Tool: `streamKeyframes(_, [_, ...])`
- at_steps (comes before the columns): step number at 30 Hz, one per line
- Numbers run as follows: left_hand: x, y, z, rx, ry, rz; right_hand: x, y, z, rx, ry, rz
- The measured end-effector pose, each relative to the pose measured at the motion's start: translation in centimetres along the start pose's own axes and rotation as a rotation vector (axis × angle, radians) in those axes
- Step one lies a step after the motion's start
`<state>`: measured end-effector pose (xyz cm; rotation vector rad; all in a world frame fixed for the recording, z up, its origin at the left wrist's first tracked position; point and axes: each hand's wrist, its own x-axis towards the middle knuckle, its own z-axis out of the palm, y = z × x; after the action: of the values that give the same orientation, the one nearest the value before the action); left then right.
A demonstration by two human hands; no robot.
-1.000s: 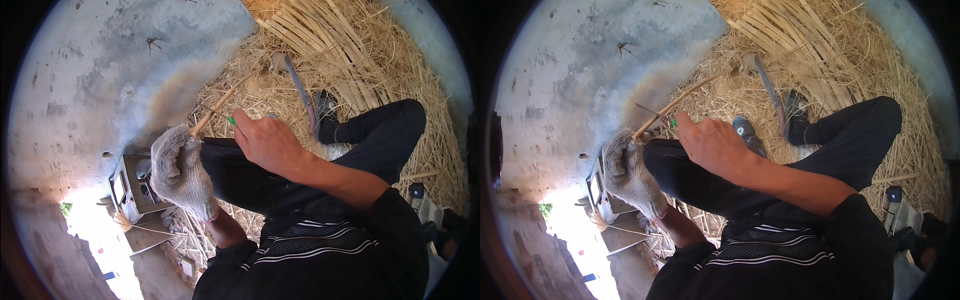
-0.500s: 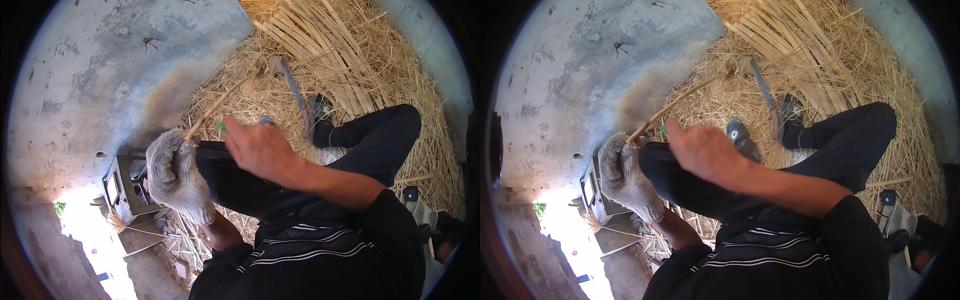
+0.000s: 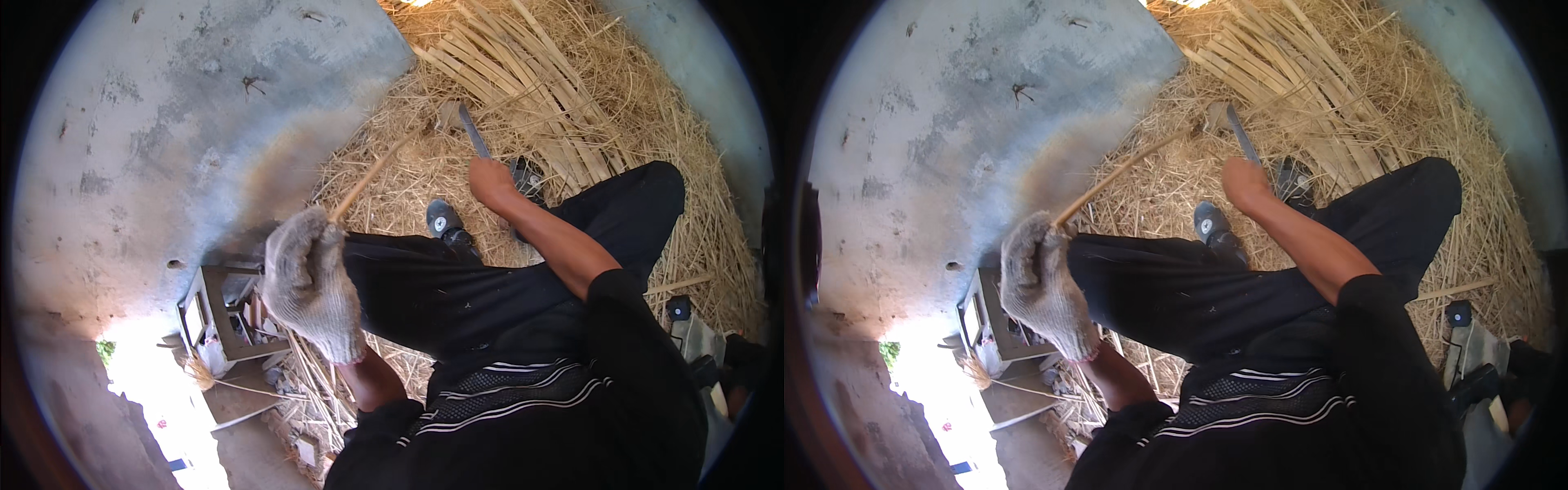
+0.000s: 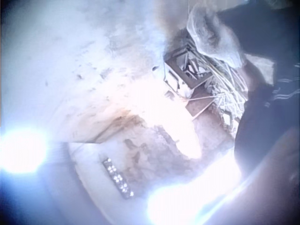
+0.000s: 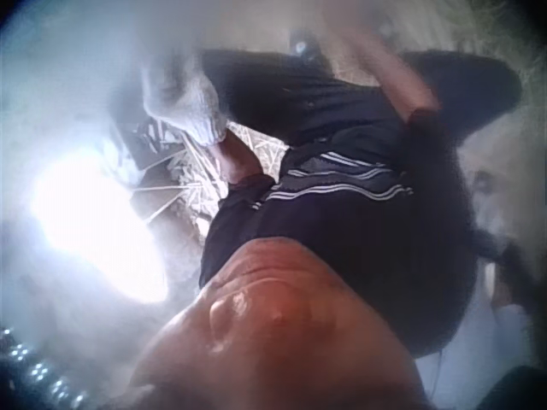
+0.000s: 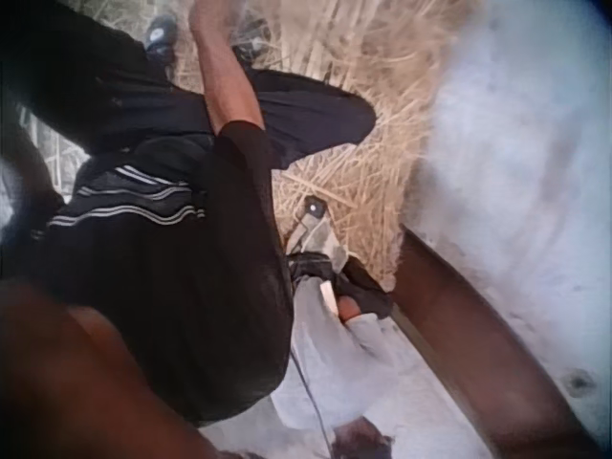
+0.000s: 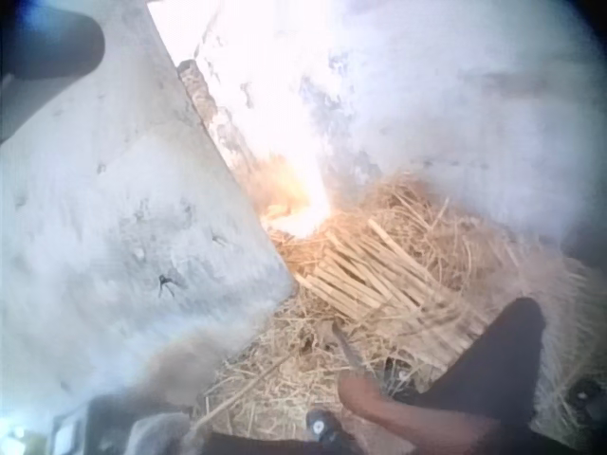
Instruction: The person sits on a straw-covered floor and uses a green utility knife to shave the outer layer off a thin bamboo stick. They hold the stick with a gloved left hand and scrape it repeatedly. Later, they switch to a larger knife to split the stick lengthwise.
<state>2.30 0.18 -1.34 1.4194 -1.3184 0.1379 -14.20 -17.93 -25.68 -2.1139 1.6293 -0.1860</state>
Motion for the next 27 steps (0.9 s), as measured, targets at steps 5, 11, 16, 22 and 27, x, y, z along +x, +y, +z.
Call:
streamKeyframes(5, [-0.4,-0.5,-1.5,0.058,0.052,-0.032,-6.4,-5.2,-6.1,0.543,0.148,-0.116])
streamKeyframes(11, [-0.3,-0.2,-0.8,0.1,-0.023,0.08,-15.8,-13.2,-14.2,0.795,0.123,-0.6])
streamKeyframes(16, [-0.1,-0.3,-1.4,0.176,-0.072,0.147,-17.1,-14.2,-14.5,0.721,0.139,-0.587])
streamKeyframes(22, [0.0,-0.4,-0.9,0.152,-0.053,0.177,-17.2,-14.6,-14.0,0.783,0.203,-0.607])
streamKeyframes(27, [0.1,0.2,-0.4,0.144,-0.04,0.101,-16.9,-14.0,-15.2,0.876,0.104,-0.597])
